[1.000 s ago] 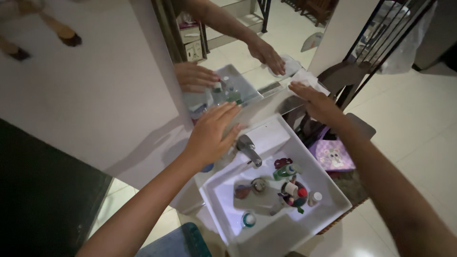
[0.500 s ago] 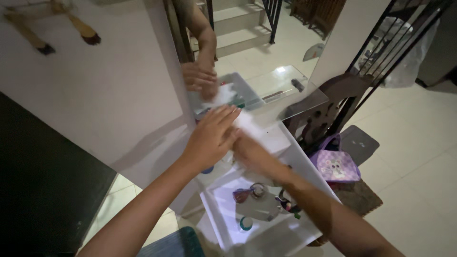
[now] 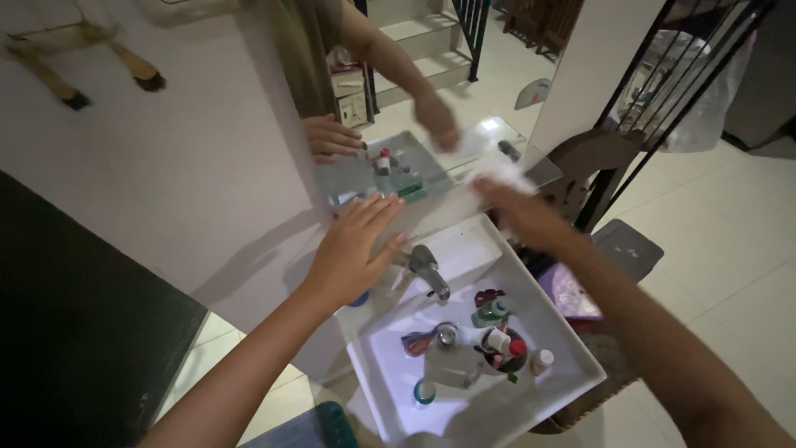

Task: The person organizes toiletries on a bathroom sink ledge, retrieves a cloth from a nearby shelf, and wipes the mirror surface.

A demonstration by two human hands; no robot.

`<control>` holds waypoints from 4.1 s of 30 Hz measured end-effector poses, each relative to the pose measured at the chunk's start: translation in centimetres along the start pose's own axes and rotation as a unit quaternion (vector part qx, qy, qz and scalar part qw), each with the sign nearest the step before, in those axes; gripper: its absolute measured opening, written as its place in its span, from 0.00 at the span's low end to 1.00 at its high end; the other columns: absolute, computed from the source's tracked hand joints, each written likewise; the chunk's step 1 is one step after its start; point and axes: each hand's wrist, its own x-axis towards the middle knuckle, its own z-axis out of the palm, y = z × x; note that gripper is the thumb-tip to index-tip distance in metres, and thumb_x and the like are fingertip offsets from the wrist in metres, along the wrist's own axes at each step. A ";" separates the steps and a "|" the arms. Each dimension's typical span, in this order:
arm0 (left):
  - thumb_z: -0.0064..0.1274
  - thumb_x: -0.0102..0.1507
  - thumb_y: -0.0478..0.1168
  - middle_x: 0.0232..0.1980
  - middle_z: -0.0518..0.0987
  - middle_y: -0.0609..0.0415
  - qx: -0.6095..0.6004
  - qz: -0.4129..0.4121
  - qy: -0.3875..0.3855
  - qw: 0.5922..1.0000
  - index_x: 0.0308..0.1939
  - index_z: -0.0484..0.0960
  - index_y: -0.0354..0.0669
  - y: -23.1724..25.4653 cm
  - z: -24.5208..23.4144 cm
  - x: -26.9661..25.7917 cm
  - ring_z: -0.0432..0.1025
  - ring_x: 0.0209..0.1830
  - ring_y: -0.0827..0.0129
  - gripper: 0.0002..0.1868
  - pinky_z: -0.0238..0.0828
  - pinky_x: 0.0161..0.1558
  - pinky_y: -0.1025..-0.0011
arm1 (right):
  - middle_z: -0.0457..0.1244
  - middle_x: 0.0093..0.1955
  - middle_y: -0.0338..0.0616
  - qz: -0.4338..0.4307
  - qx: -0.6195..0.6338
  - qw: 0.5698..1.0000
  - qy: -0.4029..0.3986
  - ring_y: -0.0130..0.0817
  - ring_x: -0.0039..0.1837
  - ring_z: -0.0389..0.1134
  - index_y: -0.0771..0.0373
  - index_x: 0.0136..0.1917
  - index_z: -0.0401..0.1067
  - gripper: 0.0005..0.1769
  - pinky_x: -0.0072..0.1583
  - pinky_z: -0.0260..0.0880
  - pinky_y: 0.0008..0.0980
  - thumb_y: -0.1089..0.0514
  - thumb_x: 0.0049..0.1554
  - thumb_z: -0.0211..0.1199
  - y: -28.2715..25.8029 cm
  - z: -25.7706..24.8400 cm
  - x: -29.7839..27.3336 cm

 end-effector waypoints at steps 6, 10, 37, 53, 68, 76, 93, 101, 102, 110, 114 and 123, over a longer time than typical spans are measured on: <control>0.46 0.71 0.49 0.72 0.71 0.43 0.001 -0.004 -0.003 1.000 0.70 0.72 0.40 0.4 0.6 -0.2 0.60 0.76 0.50 0.27 0.49 0.76 0.53 | 0.60 0.78 0.53 -0.160 -0.032 0.965 0.206 0.48 0.81 0.59 0.56 0.75 0.65 0.25 0.80 0.55 0.43 0.65 0.67 0.46 15.3 -1.6 3.4; 0.47 0.70 0.49 0.72 0.71 0.41 0.013 -0.019 0.001 1.000 0.70 0.72 0.40 0.8 0.4 -0.3 0.60 0.76 0.49 0.27 0.50 0.75 0.53 | 0.61 0.73 0.62 -0.163 -0.082 0.933 0.311 0.55 0.78 0.59 0.67 0.73 0.64 0.28 0.79 0.52 0.47 0.71 0.60 0.47 15.3 2.6 5.5; 0.52 0.67 0.45 0.68 0.75 0.39 -0.013 -0.051 0.081 0.995 0.63 0.77 0.37 -0.2 -2.9 -1.8 0.65 0.73 0.47 0.23 0.59 0.71 0.55 | 0.56 0.74 0.46 -0.088 0.700 0.612 0.357 0.44 0.75 0.60 0.63 0.74 0.55 0.26 0.76 0.62 0.52 0.54 0.67 0.54 0.7 2.6 4.6; 0.52 0.68 0.45 0.67 0.76 0.41 0.010 -0.022 0.076 0.997 0.63 0.77 0.37 -0.3 -2.2 -1.5 0.65 0.73 0.48 0.23 0.57 0.73 0.53 | 0.24 0.91 0.47 -0.265 0.227 0.818 0.457 0.44 0.91 0.23 0.60 0.87 0.28 0.39 0.86 0.18 0.42 0.63 0.70 0.39 -9.9 7.5 14.3; 0.53 0.66 0.44 0.63 0.77 0.42 -0.032 -0.036 0.065 0.997 0.59 0.78 0.36 0.3 -2.0 -1.9 0.67 0.69 0.48 0.21 0.60 0.72 0.55 | 0.55 0.82 0.36 -0.488 -0.320 0.790 0.185 0.35 0.79 0.59 0.53 0.80 0.58 0.32 0.79 0.56 0.48 0.62 0.64 0.54 -12.1 0.8 13.2; 0.50 0.68 0.46 0.65 0.76 0.41 -0.010 -0.031 0.040 0.999 0.62 0.78 0.37 0.8 -1.3 -1.9 0.64 0.72 0.47 0.22 0.54 0.73 0.52 | 0.55 0.80 0.49 -0.390 -0.245 0.797 0.391 0.45 0.83 0.56 0.59 0.79 0.58 0.27 0.82 0.57 0.53 0.71 0.69 0.50 -7.3 -6.3 13.0; 0.52 0.66 0.43 0.66 0.76 0.43 -0.011 -0.024 0.033 0.999 0.59 0.79 0.38 2.4 -1.5 -1.5 0.64 0.72 0.48 0.20 0.53 0.74 0.53 | 0.34 0.90 0.43 -0.192 0.226 0.751 0.589 0.45 0.90 0.33 0.58 0.87 0.43 0.35 0.87 0.31 0.40 0.68 0.69 0.43 -12.9 -5.8 17.8; 0.51 0.67 0.43 0.67 0.75 0.41 -0.002 -0.016 0.022 1.000 0.59 0.79 0.36 2.4 -1.4 -1.4 0.63 0.73 0.48 0.19 0.51 0.75 0.53 | 0.38 0.90 0.38 -0.344 0.053 0.779 0.521 0.37 0.92 0.31 0.57 0.87 0.43 0.33 0.88 0.22 0.52 0.71 0.72 0.38 -22.9 -1.8 16.2; 0.51 0.67 0.43 0.67 0.75 0.40 0.000 -0.017 0.019 1.000 0.59 0.79 0.36 2.4 -1.3 -1.4 0.63 0.73 0.48 0.19 0.51 0.75 0.52 | 0.38 0.90 0.38 -0.370 -0.003 0.778 0.508 0.36 0.91 0.32 0.57 0.87 0.43 0.34 0.88 0.23 0.53 0.71 0.71 0.40 -23.4 -1.7 15.9; 0.51 0.67 0.47 0.67 0.73 0.37 0.010 0.011 0.023 1.000 0.62 0.76 0.34 2.1 -0.8 -0.4 0.63 0.73 0.47 0.24 0.49 0.75 0.51 | 0.44 0.89 0.40 -0.421 -0.393 0.739 0.350 0.34 0.89 0.40 0.55 0.86 0.53 0.39 0.86 0.41 0.44 0.78 0.66 0.44 -21.2 -6.3 16.1; 0.51 0.68 0.48 0.69 0.73 0.38 0.009 0.015 0.020 1.000 0.65 0.75 0.35 2.1 -1.1 0.6 0.62 0.74 0.47 0.26 0.50 0.75 0.51 | 0.53 0.84 0.44 -0.494 -0.291 0.743 0.345 0.36 0.86 0.50 0.59 0.82 0.58 0.31 0.85 0.54 0.43 0.74 0.69 0.50 -18.5 -11.3 16.0; 0.51 0.68 0.49 0.70 0.72 0.40 0.021 0.022 0.020 0.999 0.66 0.74 0.37 2.8 -1.4 0.8 0.61 0.75 0.49 0.26 0.50 0.75 0.51 | 0.62 0.65 0.56 -0.151 -0.086 0.854 0.490 0.47 0.66 0.64 0.65 0.68 0.67 0.18 0.56 0.68 0.35 0.69 0.66 0.47 -7.8 -21.0 18.0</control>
